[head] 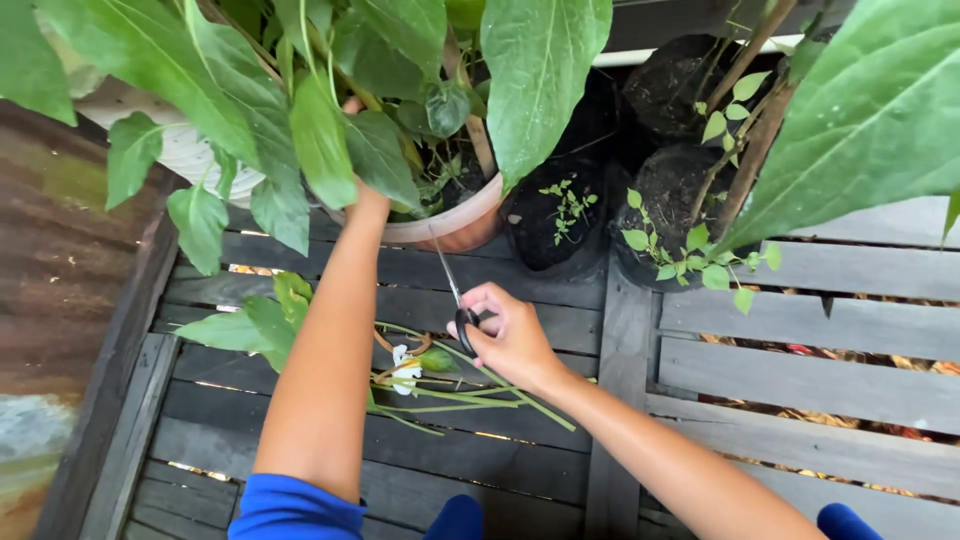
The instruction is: Trimming leaves and tying plant stems to bamboo supports in a potted garden.
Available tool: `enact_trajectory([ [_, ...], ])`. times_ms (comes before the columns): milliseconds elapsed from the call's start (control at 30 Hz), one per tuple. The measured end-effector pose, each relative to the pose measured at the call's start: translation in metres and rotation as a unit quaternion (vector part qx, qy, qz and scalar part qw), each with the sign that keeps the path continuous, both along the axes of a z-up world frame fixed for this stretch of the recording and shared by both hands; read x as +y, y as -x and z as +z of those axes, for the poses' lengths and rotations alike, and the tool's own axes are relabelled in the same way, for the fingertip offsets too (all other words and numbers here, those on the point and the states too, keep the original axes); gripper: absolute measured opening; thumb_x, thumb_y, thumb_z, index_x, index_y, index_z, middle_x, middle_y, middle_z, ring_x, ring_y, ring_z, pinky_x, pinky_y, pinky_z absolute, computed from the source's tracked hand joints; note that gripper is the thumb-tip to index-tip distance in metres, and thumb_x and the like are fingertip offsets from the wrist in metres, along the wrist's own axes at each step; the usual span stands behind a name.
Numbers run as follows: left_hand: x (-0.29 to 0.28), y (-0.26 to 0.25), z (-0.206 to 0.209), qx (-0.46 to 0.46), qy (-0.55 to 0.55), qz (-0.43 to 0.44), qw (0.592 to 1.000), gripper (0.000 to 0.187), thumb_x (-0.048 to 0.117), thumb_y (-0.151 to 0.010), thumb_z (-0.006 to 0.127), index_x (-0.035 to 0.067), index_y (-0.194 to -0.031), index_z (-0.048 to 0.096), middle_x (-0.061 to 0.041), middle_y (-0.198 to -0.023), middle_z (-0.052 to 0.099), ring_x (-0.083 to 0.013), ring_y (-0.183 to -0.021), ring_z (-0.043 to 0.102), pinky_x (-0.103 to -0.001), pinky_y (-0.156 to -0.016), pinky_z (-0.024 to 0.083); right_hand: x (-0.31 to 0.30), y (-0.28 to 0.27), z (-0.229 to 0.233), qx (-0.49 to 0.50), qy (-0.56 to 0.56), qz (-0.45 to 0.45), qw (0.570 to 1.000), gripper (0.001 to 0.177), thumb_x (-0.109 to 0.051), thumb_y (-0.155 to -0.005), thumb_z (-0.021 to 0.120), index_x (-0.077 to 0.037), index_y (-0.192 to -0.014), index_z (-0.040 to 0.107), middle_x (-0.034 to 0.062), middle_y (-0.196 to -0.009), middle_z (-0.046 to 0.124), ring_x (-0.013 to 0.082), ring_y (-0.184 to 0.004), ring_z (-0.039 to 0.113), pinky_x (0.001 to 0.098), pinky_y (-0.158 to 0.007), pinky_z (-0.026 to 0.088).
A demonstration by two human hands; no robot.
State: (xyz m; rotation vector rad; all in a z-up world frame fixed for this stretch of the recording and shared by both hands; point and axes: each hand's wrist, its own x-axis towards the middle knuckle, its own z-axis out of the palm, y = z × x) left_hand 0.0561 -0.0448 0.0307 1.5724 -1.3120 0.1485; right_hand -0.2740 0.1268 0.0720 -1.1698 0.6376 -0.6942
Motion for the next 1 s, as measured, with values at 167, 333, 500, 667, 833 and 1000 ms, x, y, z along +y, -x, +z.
enact_trajectory([
  [167,-0.020,-0.033,-0.029,-0.087,0.029,0.008,0.996,0.031,0.016,-0.104,0.061,0.005,-0.133,0.058,-0.006,-0.119,0.064,-0.0208,-0.114,0.060,-0.033,-0.102,0.047,0.011,-0.001,0.004,0.015,0.005,0.023,1.000,0.024,-0.008,-0.091,0.072,0.000,-0.110,0.060,0.0081,-0.096,0.072,0.0070,-0.065,0.067,0.0252,-0.049,0.055],
  [333,0.039,0.052,0.070,0.011,-0.020,-0.064,0.998,0.040,0.010,-0.099,0.056,0.002,-0.137,0.051,-0.014,-0.131,0.054,-0.0283,-0.123,0.051,-0.037,-0.108,0.042,0.019,0.003,0.000,0.027,-0.007,0.043,0.999,0.024,-0.008,-0.091,0.071,-0.001,-0.112,0.060,0.0065,-0.097,0.071,0.0062,-0.067,0.066,0.0249,-0.050,0.056],
  [500,-0.026,-0.064,-0.113,-0.232,-0.115,0.108,0.960,0.070,0.002,-0.086,0.058,-0.003,-0.154,0.039,-0.026,-0.156,0.040,-0.0416,-0.143,0.039,-0.045,-0.120,0.031,0.016,-0.003,-0.010,0.031,-0.026,0.040,0.998,0.026,-0.006,-0.089,0.072,-0.002,-0.112,0.059,0.0050,-0.099,0.071,0.0075,-0.069,0.068,0.0261,-0.049,0.056],
  [667,0.062,0.072,0.022,0.064,0.001,0.018,0.998,0.045,0.006,-0.096,0.054,-0.001,-0.139,0.049,-0.022,-0.137,0.057,-0.0366,-0.128,0.055,-0.044,-0.113,0.042,0.009,0.000,-0.025,-0.014,-0.018,0.040,0.999,0.028,-0.003,-0.088,0.071,-0.001,-0.113,0.058,0.0058,-0.100,0.068,0.0079,-0.071,0.068,0.0269,-0.051,0.057],
  [833,0.148,0.165,0.083,0.041,0.012,0.011,0.999,0.039,0.010,-0.097,0.057,-0.004,-0.132,0.049,-0.025,-0.125,0.055,-0.0398,-0.120,0.051,-0.045,-0.106,0.040,-0.003,0.000,-0.056,-0.056,0.008,0.007,0.998,0.027,0.001,-0.087,0.072,0.004,-0.111,0.059,0.0098,-0.095,0.069,0.0124,-0.066,0.070,0.0276,-0.053,0.058],
  [1000,0.203,0.186,0.144,0.016,0.091,-0.062,0.994,0.029,0.012,-0.098,0.062,0.000,-0.121,0.048,-0.020,-0.122,0.046,-0.0341,-0.117,0.050,-0.044,-0.106,0.041,-0.017,0.005,-0.107,0.242,0.223,0.036,0.944,0.036,-0.005,-0.077,0.082,-0.007,-0.109,0.065,0.0150,-0.072,0.069,0.0171,-0.054,0.061,0.0358,-0.056,0.052],
])
